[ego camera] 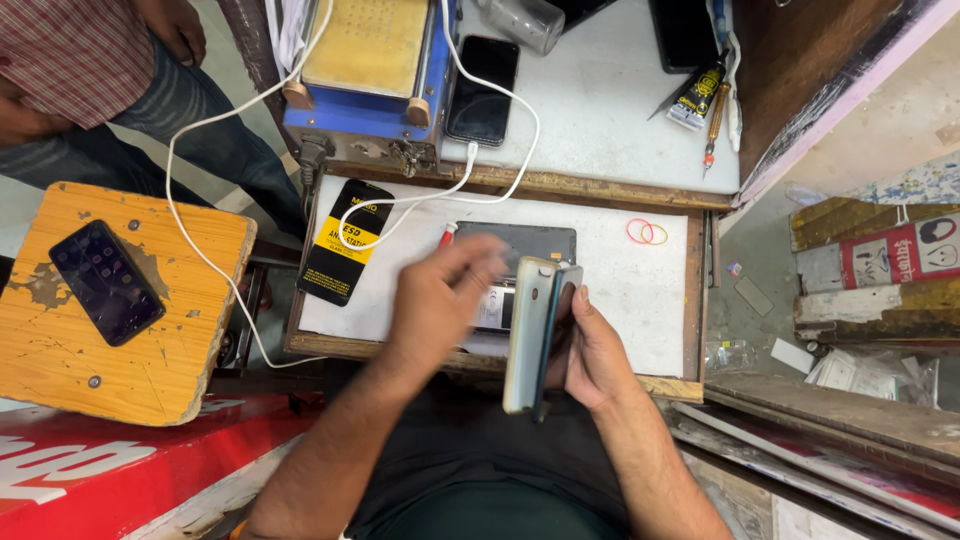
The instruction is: The person uses a red-handled screwdriver to remove screws from a disassembled smartphone on a workbench. They handle the phone's back cover and internal components, then receive another phone from a bystander and place it on a nearby stool. The person continues to work on the first phone's internals.
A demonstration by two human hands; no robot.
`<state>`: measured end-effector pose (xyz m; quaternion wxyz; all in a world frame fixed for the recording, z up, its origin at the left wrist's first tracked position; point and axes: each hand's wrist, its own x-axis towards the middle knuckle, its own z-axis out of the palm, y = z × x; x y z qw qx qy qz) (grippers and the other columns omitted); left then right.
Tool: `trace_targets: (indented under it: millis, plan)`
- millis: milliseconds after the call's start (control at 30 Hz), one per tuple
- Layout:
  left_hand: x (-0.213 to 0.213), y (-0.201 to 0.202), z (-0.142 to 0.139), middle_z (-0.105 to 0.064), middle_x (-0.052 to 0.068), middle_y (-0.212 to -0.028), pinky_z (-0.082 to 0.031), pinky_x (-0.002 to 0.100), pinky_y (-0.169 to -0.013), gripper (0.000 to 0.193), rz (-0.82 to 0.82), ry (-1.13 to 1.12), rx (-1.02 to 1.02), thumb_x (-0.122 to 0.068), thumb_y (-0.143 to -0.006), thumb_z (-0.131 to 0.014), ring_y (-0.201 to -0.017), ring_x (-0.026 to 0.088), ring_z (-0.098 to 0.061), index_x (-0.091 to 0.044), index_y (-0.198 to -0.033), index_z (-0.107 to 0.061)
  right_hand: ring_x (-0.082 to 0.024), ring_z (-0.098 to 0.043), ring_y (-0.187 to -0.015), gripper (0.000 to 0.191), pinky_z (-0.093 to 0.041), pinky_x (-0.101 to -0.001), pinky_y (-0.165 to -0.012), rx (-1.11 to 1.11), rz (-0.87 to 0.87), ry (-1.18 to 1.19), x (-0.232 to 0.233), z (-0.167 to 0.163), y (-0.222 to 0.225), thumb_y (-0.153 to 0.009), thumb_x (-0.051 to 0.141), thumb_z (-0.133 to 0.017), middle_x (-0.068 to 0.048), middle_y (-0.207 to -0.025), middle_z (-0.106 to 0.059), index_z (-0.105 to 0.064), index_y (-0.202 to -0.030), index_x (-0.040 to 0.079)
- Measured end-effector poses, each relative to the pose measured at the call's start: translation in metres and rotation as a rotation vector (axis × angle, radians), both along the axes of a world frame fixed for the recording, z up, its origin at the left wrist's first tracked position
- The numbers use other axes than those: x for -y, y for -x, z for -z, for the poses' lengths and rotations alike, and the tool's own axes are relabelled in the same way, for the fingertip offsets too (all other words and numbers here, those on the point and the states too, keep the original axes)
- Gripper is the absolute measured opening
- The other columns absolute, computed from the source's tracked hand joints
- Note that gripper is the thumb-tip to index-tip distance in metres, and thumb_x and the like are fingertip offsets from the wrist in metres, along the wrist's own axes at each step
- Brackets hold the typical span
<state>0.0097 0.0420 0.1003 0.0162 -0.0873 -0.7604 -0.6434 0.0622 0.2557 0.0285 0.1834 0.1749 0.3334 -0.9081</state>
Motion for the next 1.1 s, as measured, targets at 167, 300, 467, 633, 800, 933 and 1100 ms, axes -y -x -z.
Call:
trace_targets:
  millis: [167,300,467,633,800,933,1100]
  plan:
    - [0.055,0.087,0.003,-0.078,0.007,-0.091,-0.057,0.029,-0.065,0.016,-0.406,0.302,-0.199,-0.017,-0.095,-0.078,-0.074,0.013,-0.073,-0.005,-0.101,-0.071,-0.020,-0.069,-0.108,0.053,-0.058,-0.0408,-0.093,0.091,0.034,-0.127,0.004,-0.018,0.002,-0.099,0.046,-0.056,-0.010,-0.120,-0.071,-0.061,-0.131,0.004]
    - [0.067,0.099,0.003,-0.072,0.010,-0.089,-0.055,0.036,-0.064,0.034,-0.582,0.554,-0.514,-0.021,-0.087,-0.087,-0.074,0.023,-0.070,-0.002,-0.104,-0.065,-0.023,-0.067,-0.109,0.051,-0.056,-0.0419,-0.094,0.067,0.008,-0.119,0.012,-0.028,0.006,-0.103,0.043,-0.055,-0.013,-0.119,-0.071,-0.061,-0.131,0.001]
    - [0.049,0.020,0.007,-0.078,0.000,-0.101,-0.061,0.030,-0.068,0.016,-0.004,0.156,0.063,-0.018,-0.096,-0.073,-0.087,0.012,-0.076,-0.007,-0.107,-0.068,-0.020,-0.066,-0.115,0.045,-0.053,-0.0379,-0.100,-0.001,0.021,-0.248,0.032,-0.039,0.011,-0.102,0.035,-0.053,-0.010,-0.124,-0.071,-0.061,-0.133,0.002]
    - [0.041,-0.035,0.011,-0.071,0.009,-0.105,-0.059,0.032,-0.071,0.032,0.079,0.140,0.116,-0.023,-0.092,-0.075,-0.094,0.016,-0.071,-0.003,-0.115,-0.065,-0.019,-0.064,-0.116,0.043,-0.052,-0.0360,-0.100,-0.149,-0.009,-0.276,0.067,-0.045,0.019,-0.105,0.033,-0.050,-0.010,-0.127,-0.069,-0.060,-0.134,0.003]
    - [0.066,-0.055,0.017,-0.072,0.009,-0.105,-0.057,0.035,-0.079,0.037,-0.164,0.169,0.060,-0.025,-0.092,-0.074,-0.094,0.020,-0.071,-0.001,-0.117,-0.060,-0.020,-0.061,-0.118,0.044,-0.050,-0.0381,-0.102,-0.143,-0.081,-0.230,0.116,-0.044,0.025,-0.106,0.034,-0.048,-0.010,-0.128,-0.066,-0.059,-0.135,0.003]
    - [0.095,-0.064,0.027,-0.071,0.011,-0.109,-0.055,0.035,-0.087,0.029,-0.144,0.157,-0.050,-0.022,-0.097,-0.070,-0.101,0.023,-0.071,-0.001,-0.116,-0.069,-0.021,-0.058,-0.122,0.043,-0.046,-0.0386,-0.108,-0.167,-0.140,-0.188,0.156,-0.047,0.029,-0.110,0.033,-0.048,-0.011,-0.129,-0.064,-0.058,-0.134,-0.001]
    - [0.134,-0.068,0.040,-0.075,0.003,-0.100,-0.053,0.029,-0.083,0.025,-0.295,-0.130,0.285,-0.023,-0.096,-0.070,-0.090,0.013,-0.067,-0.005,-0.113,-0.074,-0.018,-0.051,-0.132,0.042,-0.044,-0.0398,-0.110,-0.208,-0.351,-0.293,0.173,-0.063,0.026,-0.104,0.030,-0.044,-0.008,-0.150,-0.048,-0.052,-0.142,0.011]
